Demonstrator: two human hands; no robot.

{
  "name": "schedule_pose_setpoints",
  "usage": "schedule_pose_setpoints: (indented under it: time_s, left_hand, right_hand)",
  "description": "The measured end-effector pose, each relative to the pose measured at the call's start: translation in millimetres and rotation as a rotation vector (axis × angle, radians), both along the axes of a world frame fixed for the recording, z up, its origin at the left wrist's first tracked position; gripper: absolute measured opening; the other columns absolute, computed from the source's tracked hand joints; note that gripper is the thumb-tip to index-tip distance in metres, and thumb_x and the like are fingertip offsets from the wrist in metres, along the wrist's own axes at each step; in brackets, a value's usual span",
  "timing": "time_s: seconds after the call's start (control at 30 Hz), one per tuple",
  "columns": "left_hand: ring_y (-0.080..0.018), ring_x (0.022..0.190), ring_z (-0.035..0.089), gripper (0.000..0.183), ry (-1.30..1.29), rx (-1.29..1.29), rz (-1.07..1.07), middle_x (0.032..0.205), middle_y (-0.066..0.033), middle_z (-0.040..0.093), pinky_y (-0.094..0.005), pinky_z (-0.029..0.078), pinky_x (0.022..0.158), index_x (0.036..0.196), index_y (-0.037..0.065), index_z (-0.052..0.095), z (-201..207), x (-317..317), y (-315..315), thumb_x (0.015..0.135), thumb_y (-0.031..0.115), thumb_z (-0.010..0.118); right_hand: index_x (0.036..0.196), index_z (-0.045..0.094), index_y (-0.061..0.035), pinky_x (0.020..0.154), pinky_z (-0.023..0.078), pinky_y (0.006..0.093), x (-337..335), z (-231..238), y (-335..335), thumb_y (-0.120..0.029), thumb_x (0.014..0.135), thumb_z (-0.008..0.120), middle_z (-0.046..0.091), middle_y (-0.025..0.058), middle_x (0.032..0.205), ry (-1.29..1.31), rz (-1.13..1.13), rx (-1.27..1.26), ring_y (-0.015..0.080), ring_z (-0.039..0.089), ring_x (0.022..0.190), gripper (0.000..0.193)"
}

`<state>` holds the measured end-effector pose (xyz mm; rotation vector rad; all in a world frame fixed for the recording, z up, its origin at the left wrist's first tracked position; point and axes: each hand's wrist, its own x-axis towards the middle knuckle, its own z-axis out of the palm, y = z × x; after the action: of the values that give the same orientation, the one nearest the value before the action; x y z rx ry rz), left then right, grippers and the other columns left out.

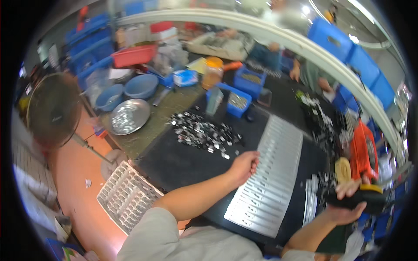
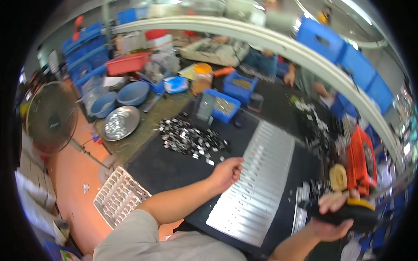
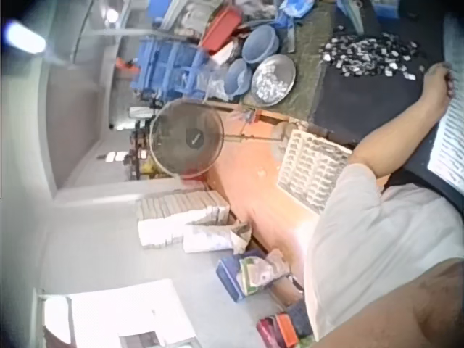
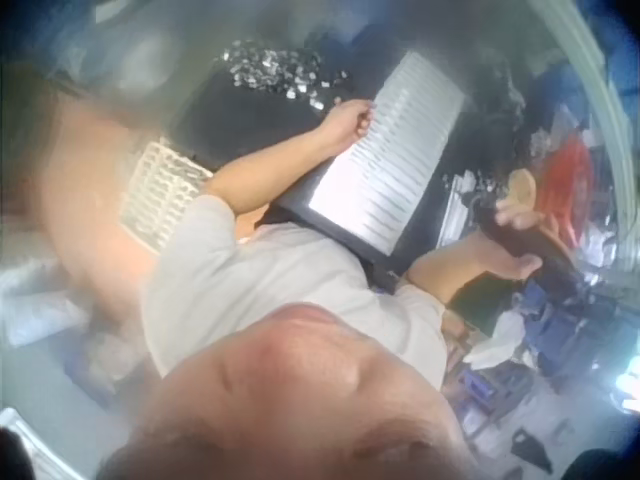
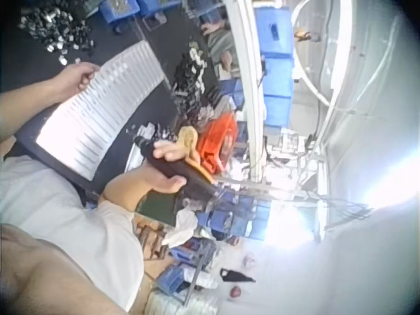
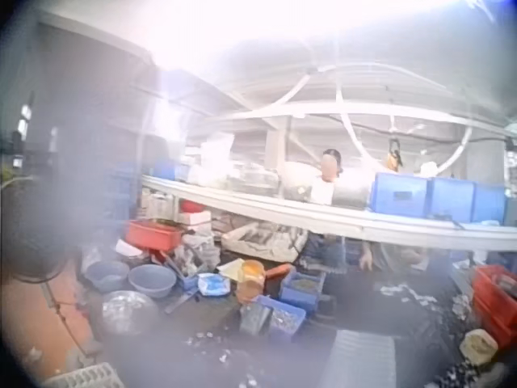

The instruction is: The person assembles small clips and electronic components onto long metal strips using a handheld electric screwdriver.

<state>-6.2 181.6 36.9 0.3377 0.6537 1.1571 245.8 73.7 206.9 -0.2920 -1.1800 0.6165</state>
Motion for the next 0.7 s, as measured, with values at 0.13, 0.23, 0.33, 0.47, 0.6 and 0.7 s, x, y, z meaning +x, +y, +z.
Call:
schedule_pose_setpoints:
  time_s: [0.13,0.23,0.33,0.47,0.6,0.7]
  left_hand:
    - [-0.0089,0.062,0.044,0.019,0.031,-0.031,-0.013,0.078,-0.0011,0.052,-0.0222,0.037,0.053,0.109,0.003,0.058,1.5,-2.6,-1.4,0.094,0.014,0.055]
    - [-0.0091,0.063,0.043,0.020,-0.044,-0.068,-0.024,0.079,-0.0011,0.051,-0.0217,0.036,0.054,0.110,0.003,0.055,0.6,-3.2,6.2,0.095,0.017,0.056]
    - [-0.0092,0.065,0.044,0.018,-0.072,-0.087,-0.077,0.080,-0.0016,0.051,-0.0219,0.036,0.055,0.110,0.003,0.054,6.0,5.1,3.6,0.097,0.017,0.052]
    - [-0.0103,0.063,0.045,0.019,-0.095,-0.066,-0.104,0.080,-0.0034,0.053,-0.0227,0.038,0.055,0.109,0.000,0.054,5.3,8.8,0.6,0.100,0.016,0.048]
    - [-0.0076,0.063,0.043,0.018,-0.107,-0.081,-0.094,0.078,-0.0004,0.052,-0.0210,0.037,0.055,0.106,0.003,0.055,9.5,3.2,-2.9,0.100,0.018,0.048]
    - [-0.0074,0.063,0.043,0.018,-0.107,-0.086,-0.087,0.078,-0.0004,0.052,-0.0205,0.036,0.055,0.106,0.003,0.055,9.2,4.0,-2.2,0.101,0.018,0.047]
  right_hand:
    - [0.136,0.035,0.0026,0.055,0.040,0.0275,-1.1,4.1,25.7,-0.072,0.068,0.071,0.048,0.0029,0.077,0.110,0.108,-0.202,0.0132,0.043,0.059,0.108]
    - [0.125,0.048,0.0044,0.054,0.044,0.0335,-27.4,8.7,70.2,-0.095,0.055,0.052,0.054,0.0054,0.073,-0.034,-0.010,-0.196,0.0180,0.052,0.057,0.122]
    - [0.122,0.050,0.0056,0.052,0.047,0.0346,-23.2,-6.8,96.6,-0.099,0.052,0.042,0.056,0.0078,0.071,-0.067,-0.111,-0.293,0.0200,0.053,0.054,0.126]
    - [0.115,0.053,0.0056,0.052,0.048,0.0289,-11.7,-42.1,131.5,-0.089,0.073,0.043,0.057,0.0085,0.069,-0.234,-0.184,-0.301,0.0177,0.056,0.054,0.104]
    - [0.105,0.059,0.0061,0.052,0.048,0.0261,-7.2,-78.8,149.9,-0.066,0.088,0.054,0.060,0.0085,0.068,-0.259,-0.159,-0.423,0.0142,0.060,0.056,0.074]
    - [0.104,0.059,0.0052,0.052,0.048,0.0260,-3.7,-100.0,160.6,-0.062,0.091,0.053,0.060,0.0079,0.067,-0.239,-0.176,-0.495,0.0137,0.059,0.055,0.069]
